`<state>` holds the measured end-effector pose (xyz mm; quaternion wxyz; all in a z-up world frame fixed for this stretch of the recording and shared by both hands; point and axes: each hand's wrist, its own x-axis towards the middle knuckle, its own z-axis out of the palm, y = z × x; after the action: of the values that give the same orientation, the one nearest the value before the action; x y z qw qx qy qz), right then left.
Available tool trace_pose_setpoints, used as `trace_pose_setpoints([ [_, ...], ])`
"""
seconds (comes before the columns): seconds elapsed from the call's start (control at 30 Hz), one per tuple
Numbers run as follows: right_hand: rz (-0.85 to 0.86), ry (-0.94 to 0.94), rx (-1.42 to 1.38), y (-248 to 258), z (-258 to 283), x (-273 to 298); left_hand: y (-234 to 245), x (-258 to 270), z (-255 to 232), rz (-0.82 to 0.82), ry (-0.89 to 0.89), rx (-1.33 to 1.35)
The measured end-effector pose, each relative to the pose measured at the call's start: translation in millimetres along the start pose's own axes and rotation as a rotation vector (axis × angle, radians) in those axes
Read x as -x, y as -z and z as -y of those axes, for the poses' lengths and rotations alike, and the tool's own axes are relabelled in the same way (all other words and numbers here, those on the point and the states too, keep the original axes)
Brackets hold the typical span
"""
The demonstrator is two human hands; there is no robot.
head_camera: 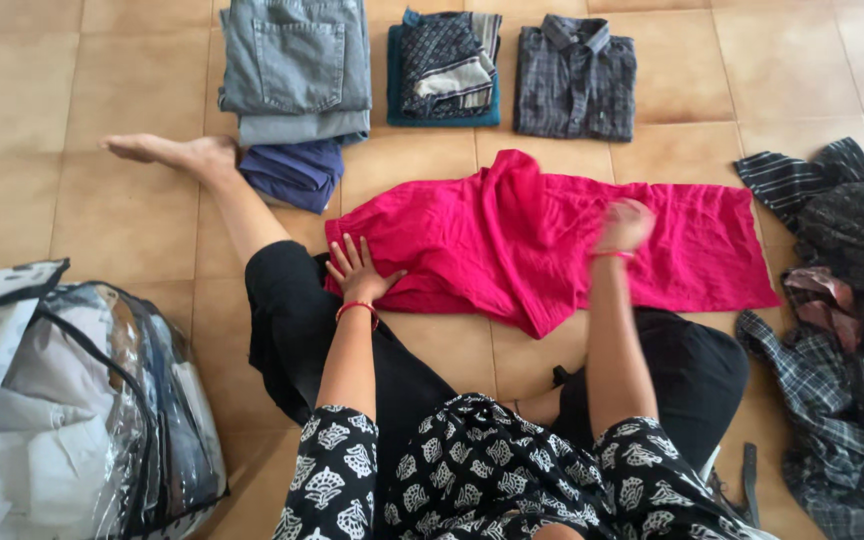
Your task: The person sits on the floor and folds a grey patterned shirt and then a pair of pink pants, placing the folded shirt onto a stack.
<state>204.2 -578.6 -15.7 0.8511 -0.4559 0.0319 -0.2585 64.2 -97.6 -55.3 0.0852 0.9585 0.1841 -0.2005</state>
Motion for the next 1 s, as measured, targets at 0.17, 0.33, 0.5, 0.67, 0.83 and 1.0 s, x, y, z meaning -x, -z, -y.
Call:
trace_pose_setpoints([
  [0.17,0.39,0.155,1.435,-60,-68,90,5,1,-2,0.026,0.004,-0.001],
  [0.33,0.632,0.087,1.896,-64,-95,107,2,1,3,0.013,-0.01,0.028],
  [0.5,0.62,0.844,2.538,-29,-6,-37,-4,-13,9,0.017,0.003,0.056],
  [0.67,-0.096,-0.103,1.016,67,151,-125,2,-26,12,0.059,0.036,0.064],
  [0.83,-0.492,-0.302,0.02,123,196,-101,22,-26,15,0.06,0.032,0.117],
  [1.0,-0.785,-0.512,0.001,182,178,-41,39,-22,16,0.061,0.049,0.052],
])
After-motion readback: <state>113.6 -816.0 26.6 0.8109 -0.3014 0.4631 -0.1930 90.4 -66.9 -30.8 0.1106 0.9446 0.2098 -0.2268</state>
